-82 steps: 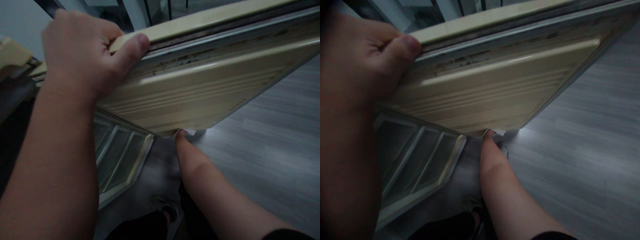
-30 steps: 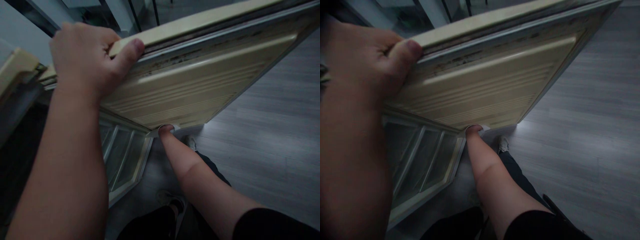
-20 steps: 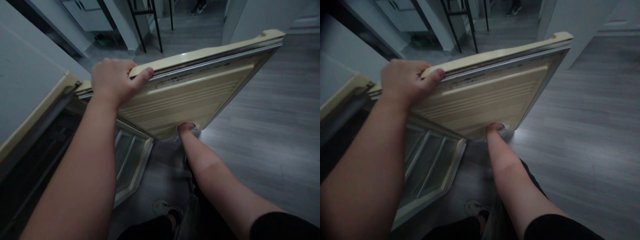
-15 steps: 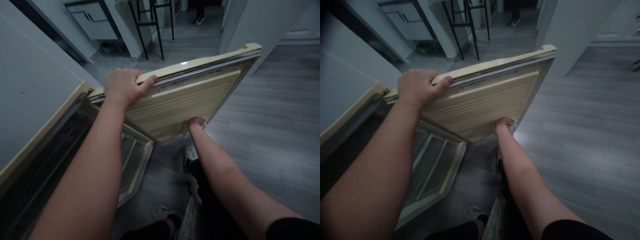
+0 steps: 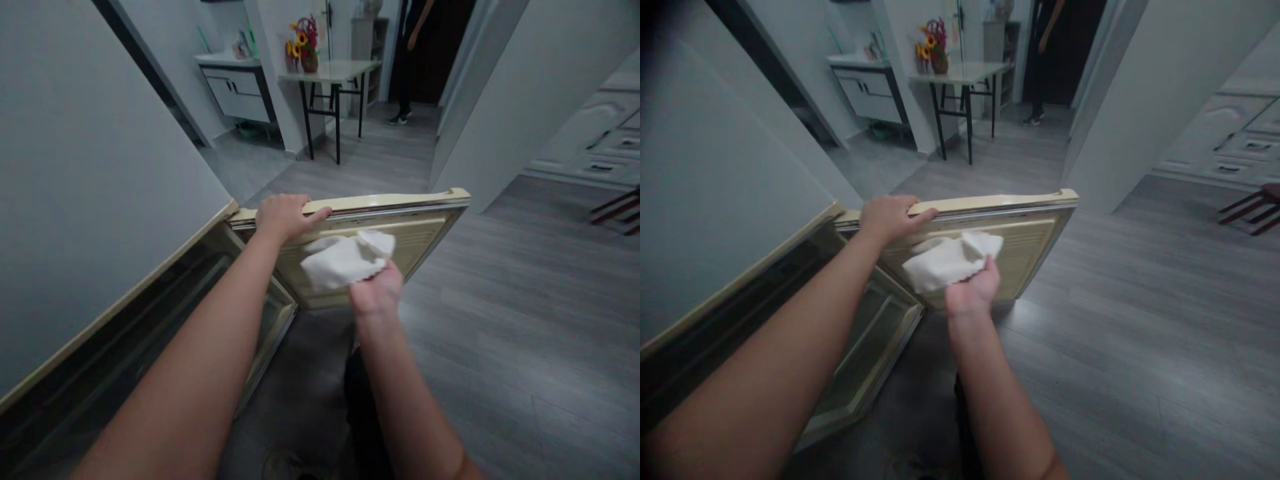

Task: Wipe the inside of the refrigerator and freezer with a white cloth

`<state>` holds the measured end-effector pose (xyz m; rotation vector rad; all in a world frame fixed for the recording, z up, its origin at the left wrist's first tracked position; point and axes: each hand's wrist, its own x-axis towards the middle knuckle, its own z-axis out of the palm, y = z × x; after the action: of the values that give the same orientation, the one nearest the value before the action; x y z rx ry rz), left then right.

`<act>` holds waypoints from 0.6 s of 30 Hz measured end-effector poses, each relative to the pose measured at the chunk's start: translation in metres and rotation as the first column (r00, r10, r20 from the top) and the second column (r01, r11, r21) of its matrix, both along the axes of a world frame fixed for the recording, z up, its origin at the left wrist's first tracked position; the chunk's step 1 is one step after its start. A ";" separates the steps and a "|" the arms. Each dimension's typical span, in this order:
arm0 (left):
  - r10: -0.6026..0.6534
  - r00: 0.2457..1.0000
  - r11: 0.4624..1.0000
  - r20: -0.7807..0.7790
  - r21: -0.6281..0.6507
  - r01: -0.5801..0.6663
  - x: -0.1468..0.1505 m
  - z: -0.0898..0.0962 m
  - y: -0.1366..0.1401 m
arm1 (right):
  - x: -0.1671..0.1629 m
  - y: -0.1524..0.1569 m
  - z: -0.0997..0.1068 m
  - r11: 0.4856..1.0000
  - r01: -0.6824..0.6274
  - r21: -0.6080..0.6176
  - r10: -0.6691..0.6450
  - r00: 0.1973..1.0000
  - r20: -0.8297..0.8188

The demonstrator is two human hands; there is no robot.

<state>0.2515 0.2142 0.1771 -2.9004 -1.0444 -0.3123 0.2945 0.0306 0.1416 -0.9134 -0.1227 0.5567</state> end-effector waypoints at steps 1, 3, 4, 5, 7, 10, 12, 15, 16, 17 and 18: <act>-0.009 1.000 1.000 0.012 0.001 0.009 -0.003 -0.001 0.000 | 0.011 -0.031 0.009 0.983 0.146 0.110 -0.153 0.986 0.062; -0.045 0.998 0.999 0.049 -0.006 0.046 -0.009 -0.002 -0.002 | 0.041 -0.084 0.019 0.891 0.430 0.147 -0.450 0.791 0.415; -0.068 0.995 0.998 0.074 -0.009 0.069 -0.011 -0.003 -0.004 | 0.058 -0.104 0.021 0.835 0.533 0.133 -0.494 0.622 0.607; -0.091 0.990 0.996 0.106 -0.008 0.092 -0.014 -0.003 -0.008 | 0.076 -0.118 0.022 0.797 0.597 0.093 -0.437 0.464 0.771; -0.121 0.972 0.992 0.203 -0.004 0.125 -0.017 -0.005 -0.019 | 0.110 -0.129 0.018 0.768 0.632 -0.102 -0.084 0.258 0.962; -0.078 0.896 0.993 0.438 -0.046 0.109 -0.032 -0.023 -0.053 | 0.149 -0.119 0.012 0.628 0.643 -0.438 0.477 0.127 0.870; -0.081 0.830 0.977 0.552 -0.119 0.175 -0.063 -0.052 -0.091 | 0.165 -0.108 0.011 0.535 0.647 -0.543 0.649 0.096 0.755; -0.009 0.843 0.841 0.538 -0.452 0.297 -0.155 -0.115 -0.184 | 0.183 -0.094 0.017 0.495 0.596 -0.633 0.760 0.057 0.647; 0.055 0.892 0.788 0.448 -0.568 0.237 -0.196 -0.136 -0.222 | 0.188 -0.090 0.020 0.487 0.569 -0.662 0.788 0.042 0.615; 0.131 0.936 0.751 0.327 -0.649 0.122 -0.237 -0.157 -0.262 | 0.193 -0.086 0.021 0.482 0.535 -0.694 0.809 0.031 0.587; 0.220 0.954 0.720 0.204 -0.694 -0.018 -0.278 -0.174 -0.300 | 0.197 -0.084 0.021 0.480 0.493 -0.725 0.825 0.026 0.564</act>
<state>-0.0267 -0.0856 0.0029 -3.4690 -1.7123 -0.3980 0.4912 -0.0534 0.1628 -2.3323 -1.5839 0.0218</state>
